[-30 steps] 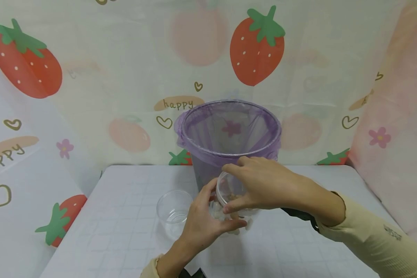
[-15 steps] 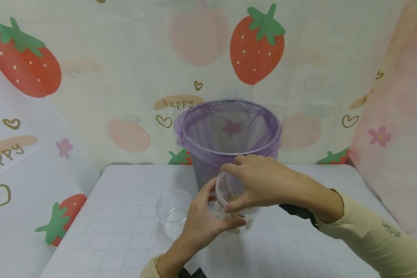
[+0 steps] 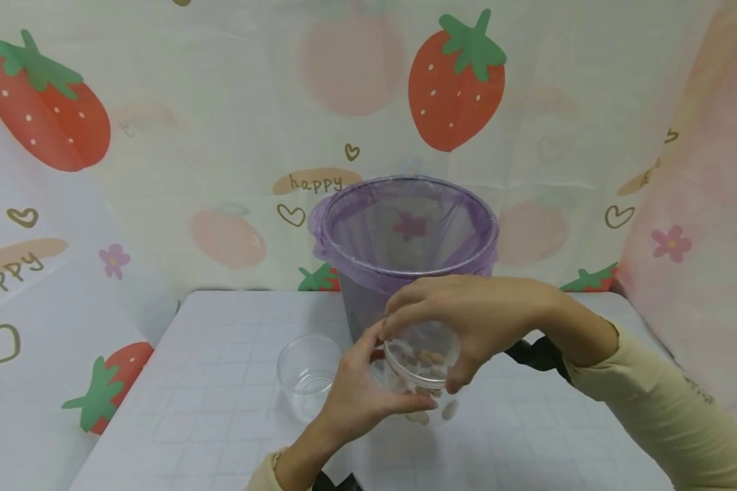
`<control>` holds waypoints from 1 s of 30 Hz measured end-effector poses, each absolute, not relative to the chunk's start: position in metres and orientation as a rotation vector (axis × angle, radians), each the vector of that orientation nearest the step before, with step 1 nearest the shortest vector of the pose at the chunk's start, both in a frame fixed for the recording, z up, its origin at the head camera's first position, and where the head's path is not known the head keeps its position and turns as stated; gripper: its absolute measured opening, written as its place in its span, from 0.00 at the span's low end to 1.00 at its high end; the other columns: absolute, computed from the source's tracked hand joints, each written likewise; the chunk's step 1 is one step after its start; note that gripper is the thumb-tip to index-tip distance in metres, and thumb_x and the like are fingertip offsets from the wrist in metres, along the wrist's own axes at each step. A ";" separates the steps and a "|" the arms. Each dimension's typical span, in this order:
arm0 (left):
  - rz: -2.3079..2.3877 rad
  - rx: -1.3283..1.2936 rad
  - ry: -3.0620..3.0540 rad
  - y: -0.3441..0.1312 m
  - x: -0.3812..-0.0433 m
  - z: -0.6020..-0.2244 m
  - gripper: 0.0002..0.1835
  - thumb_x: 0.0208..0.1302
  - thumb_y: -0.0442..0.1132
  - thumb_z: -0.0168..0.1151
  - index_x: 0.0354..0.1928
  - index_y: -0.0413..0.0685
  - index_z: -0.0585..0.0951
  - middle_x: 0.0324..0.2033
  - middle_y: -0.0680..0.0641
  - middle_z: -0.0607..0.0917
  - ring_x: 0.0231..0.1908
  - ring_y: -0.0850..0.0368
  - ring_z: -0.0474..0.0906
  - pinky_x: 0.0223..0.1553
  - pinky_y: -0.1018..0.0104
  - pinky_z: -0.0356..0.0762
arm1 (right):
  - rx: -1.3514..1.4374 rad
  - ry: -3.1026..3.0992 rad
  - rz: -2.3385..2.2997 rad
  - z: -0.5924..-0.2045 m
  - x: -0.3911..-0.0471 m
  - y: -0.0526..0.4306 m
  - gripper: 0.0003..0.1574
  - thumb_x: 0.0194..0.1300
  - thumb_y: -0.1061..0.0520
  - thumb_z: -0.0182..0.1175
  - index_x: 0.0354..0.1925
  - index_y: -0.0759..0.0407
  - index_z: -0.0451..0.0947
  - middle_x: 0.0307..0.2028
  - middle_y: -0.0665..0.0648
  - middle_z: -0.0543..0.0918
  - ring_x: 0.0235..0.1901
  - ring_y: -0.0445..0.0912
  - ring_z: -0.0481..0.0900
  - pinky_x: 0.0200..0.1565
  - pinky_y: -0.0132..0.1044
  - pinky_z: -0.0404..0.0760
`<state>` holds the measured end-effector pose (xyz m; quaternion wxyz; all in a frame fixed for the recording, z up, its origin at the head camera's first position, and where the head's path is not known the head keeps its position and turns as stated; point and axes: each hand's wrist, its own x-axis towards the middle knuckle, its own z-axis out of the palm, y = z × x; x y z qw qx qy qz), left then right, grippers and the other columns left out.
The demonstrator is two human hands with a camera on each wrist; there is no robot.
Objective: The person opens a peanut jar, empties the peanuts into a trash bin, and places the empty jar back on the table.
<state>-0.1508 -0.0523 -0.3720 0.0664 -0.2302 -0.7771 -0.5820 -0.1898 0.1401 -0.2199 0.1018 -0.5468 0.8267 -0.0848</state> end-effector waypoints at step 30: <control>-1.635 -0.554 -2.295 -0.041 -0.144 -0.371 0.50 0.35 0.47 0.84 0.65 0.65 0.68 0.56 0.60 0.77 0.51 0.61 0.76 0.54 0.63 0.76 | -1.113 2.930 -0.123 -0.227 -0.163 0.125 0.50 0.50 0.27 0.67 0.62 0.54 0.73 0.50 0.59 0.81 0.41 0.52 0.83 0.40 0.45 0.83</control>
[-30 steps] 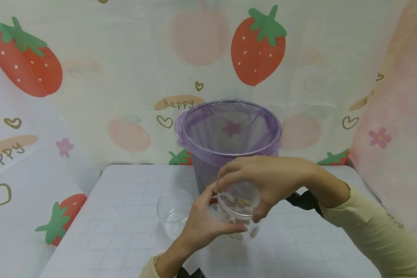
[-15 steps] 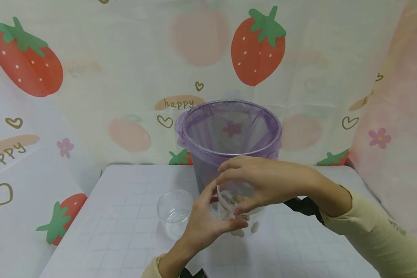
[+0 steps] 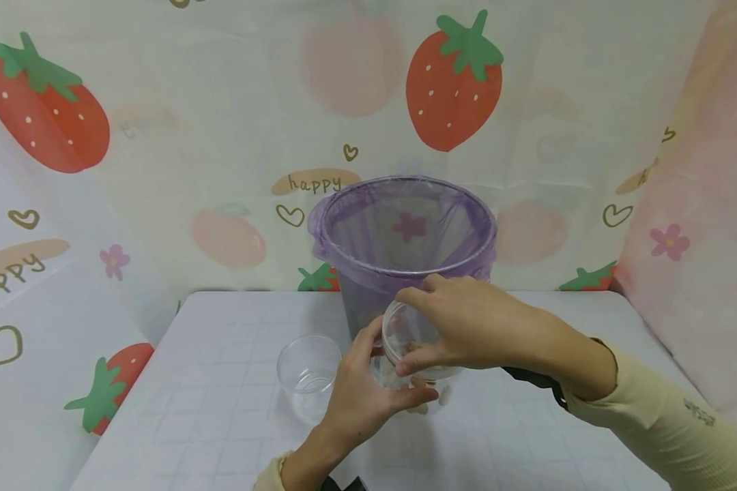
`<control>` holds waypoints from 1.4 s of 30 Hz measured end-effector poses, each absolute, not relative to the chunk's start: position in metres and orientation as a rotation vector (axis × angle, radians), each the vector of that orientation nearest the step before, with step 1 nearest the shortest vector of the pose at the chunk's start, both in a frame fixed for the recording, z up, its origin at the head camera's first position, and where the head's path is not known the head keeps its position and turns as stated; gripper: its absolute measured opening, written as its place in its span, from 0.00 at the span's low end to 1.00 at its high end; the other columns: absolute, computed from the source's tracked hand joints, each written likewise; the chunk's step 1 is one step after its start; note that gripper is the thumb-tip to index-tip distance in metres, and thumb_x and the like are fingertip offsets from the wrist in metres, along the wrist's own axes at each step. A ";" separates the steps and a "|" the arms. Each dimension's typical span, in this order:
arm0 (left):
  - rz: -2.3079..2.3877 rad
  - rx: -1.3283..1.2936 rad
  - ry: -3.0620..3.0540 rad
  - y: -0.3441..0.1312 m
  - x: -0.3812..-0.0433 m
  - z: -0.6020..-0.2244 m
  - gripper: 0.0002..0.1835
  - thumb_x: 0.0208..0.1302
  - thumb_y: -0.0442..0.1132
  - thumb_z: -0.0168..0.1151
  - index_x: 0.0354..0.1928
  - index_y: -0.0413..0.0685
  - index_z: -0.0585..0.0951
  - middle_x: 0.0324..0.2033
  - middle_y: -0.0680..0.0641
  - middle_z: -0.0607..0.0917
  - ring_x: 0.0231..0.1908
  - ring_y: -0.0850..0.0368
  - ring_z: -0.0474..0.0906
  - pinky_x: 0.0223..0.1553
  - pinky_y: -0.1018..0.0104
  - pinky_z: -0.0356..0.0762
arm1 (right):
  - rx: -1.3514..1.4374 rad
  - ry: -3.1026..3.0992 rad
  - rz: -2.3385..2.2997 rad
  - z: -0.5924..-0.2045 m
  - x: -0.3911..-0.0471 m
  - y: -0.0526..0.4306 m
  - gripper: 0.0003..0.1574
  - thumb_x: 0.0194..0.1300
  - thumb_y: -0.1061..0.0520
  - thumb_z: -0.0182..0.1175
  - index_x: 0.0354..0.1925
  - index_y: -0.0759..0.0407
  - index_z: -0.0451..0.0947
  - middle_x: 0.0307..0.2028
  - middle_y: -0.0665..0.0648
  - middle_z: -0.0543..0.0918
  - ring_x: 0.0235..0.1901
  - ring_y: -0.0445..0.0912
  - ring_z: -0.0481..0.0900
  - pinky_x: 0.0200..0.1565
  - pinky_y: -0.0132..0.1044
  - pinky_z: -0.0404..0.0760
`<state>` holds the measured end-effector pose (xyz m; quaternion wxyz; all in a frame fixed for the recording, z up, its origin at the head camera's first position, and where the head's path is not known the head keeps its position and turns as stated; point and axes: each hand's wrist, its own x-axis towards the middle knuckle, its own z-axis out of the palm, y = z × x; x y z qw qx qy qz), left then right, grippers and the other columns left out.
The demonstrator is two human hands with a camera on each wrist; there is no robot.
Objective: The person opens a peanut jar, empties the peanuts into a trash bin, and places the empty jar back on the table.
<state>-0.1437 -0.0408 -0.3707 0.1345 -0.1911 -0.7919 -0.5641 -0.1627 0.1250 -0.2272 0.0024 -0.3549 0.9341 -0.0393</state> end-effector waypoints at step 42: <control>-1.504 -0.536 -2.291 -0.042 -0.143 -0.372 0.52 0.37 0.52 0.83 0.67 0.56 0.66 0.60 0.54 0.74 0.53 0.60 0.75 0.52 0.59 0.79 | -1.096 2.958 -0.167 -0.231 -0.164 0.119 0.48 0.50 0.30 0.69 0.62 0.52 0.73 0.52 0.57 0.80 0.49 0.53 0.81 0.45 0.49 0.83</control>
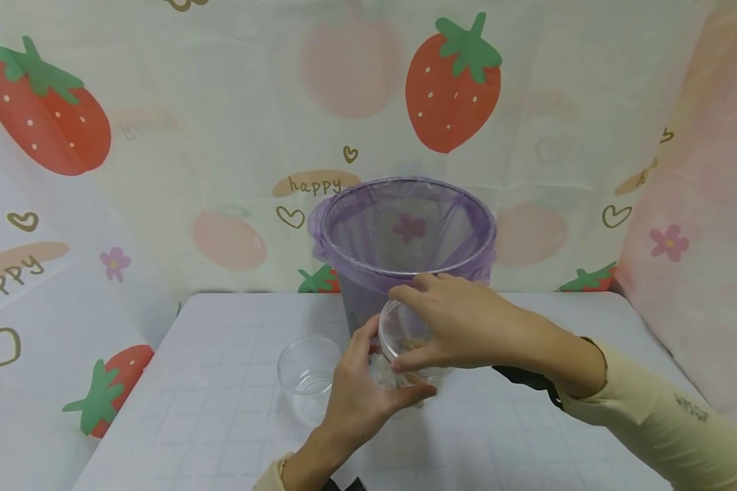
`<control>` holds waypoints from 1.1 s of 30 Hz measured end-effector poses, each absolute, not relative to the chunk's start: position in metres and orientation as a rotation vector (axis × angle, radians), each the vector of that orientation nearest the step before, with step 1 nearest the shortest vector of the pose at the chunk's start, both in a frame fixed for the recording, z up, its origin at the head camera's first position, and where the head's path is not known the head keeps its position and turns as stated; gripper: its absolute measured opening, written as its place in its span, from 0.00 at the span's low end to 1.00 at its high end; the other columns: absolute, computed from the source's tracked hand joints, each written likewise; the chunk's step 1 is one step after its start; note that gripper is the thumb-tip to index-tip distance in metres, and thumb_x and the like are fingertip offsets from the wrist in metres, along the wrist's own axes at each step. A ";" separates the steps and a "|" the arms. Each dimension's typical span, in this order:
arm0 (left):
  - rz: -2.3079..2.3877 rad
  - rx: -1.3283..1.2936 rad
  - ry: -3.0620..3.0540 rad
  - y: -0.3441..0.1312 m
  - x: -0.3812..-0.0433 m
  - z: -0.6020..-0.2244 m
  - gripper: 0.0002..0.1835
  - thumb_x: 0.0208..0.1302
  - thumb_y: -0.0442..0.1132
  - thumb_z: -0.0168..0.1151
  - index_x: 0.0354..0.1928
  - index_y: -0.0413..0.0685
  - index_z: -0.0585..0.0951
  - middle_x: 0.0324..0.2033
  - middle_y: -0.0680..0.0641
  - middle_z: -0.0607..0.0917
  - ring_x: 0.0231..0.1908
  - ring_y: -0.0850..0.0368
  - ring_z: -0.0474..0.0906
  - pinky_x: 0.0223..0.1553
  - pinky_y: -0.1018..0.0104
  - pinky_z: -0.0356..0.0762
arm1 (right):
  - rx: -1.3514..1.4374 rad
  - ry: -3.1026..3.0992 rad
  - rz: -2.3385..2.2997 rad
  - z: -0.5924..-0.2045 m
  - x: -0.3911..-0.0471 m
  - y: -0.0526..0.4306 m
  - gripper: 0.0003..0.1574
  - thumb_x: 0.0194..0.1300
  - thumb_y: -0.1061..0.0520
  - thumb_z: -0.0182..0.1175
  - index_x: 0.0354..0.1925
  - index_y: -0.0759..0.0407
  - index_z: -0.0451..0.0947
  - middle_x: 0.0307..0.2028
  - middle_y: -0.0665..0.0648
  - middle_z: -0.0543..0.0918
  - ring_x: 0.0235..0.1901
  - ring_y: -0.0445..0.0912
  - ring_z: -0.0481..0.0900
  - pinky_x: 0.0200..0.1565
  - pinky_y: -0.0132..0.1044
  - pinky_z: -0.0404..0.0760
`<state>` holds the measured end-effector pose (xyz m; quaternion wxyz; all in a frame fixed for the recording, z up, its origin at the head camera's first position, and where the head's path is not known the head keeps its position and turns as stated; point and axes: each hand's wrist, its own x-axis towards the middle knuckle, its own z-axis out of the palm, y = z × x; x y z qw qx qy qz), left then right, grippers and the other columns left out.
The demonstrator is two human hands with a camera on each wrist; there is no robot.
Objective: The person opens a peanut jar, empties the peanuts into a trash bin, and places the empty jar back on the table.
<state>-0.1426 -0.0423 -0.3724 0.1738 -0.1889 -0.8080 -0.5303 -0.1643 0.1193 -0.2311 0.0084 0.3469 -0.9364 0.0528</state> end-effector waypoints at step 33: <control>-1.713 -0.616 -2.334 -0.057 -0.146 -0.370 0.52 0.38 0.45 0.83 0.69 0.57 0.66 0.61 0.55 0.76 0.58 0.56 0.74 0.58 0.58 0.75 | 1.131 -2.934 0.352 -0.206 -0.177 0.154 0.46 0.49 0.30 0.70 0.64 0.43 0.72 0.59 0.48 0.77 0.55 0.48 0.79 0.56 0.53 0.78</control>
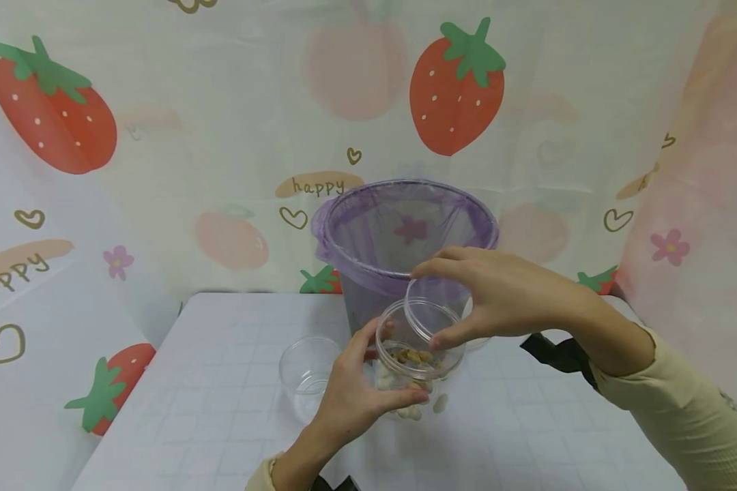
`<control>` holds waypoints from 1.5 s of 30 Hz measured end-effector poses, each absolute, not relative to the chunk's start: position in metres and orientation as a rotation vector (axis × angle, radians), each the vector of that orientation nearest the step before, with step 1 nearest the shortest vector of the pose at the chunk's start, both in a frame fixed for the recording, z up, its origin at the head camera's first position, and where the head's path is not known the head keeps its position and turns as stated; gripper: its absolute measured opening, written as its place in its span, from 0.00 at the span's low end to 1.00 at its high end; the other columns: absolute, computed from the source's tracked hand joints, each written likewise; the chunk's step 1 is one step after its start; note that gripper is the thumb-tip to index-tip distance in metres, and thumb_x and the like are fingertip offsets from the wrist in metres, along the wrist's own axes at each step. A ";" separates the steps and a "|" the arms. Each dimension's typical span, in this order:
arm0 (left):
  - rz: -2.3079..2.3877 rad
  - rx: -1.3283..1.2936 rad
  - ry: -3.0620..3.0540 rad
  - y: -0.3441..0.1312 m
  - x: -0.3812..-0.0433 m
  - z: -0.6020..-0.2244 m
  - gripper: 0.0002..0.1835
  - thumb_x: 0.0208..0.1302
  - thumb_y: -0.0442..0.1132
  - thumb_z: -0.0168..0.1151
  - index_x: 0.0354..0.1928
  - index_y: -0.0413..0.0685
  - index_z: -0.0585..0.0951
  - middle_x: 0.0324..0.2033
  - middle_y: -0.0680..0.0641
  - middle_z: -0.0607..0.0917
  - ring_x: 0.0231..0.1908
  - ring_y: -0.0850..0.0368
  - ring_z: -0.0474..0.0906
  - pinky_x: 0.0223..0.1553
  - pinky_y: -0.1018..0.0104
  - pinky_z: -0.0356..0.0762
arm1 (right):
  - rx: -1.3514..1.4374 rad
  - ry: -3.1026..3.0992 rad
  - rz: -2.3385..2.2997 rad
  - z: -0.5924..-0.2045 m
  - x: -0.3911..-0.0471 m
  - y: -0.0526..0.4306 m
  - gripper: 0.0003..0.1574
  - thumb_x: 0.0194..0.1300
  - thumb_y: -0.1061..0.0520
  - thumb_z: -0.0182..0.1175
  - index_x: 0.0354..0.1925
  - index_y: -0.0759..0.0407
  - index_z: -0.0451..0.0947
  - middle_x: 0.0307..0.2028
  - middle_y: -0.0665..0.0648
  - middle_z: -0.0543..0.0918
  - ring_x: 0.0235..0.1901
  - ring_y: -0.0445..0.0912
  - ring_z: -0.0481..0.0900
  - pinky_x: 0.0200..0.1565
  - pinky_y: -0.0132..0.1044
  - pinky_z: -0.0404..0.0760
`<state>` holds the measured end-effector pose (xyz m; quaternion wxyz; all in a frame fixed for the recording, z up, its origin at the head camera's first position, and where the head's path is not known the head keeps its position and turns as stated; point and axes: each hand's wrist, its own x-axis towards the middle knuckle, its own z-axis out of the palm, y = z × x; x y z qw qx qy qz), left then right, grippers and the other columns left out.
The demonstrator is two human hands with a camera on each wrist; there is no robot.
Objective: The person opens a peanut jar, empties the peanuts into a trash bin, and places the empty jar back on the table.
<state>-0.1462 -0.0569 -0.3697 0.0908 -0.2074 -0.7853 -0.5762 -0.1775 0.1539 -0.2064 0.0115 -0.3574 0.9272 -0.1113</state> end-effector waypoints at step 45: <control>-1.708 -0.602 -2.300 -0.057 -0.146 -0.371 0.54 0.37 0.44 0.83 0.70 0.51 0.66 0.60 0.45 0.77 0.58 0.47 0.75 0.57 0.55 0.75 | -0.927 2.968 -0.354 -0.204 -0.193 0.194 0.49 0.50 0.24 0.65 0.65 0.45 0.71 0.61 0.54 0.76 0.61 0.55 0.74 0.57 0.57 0.75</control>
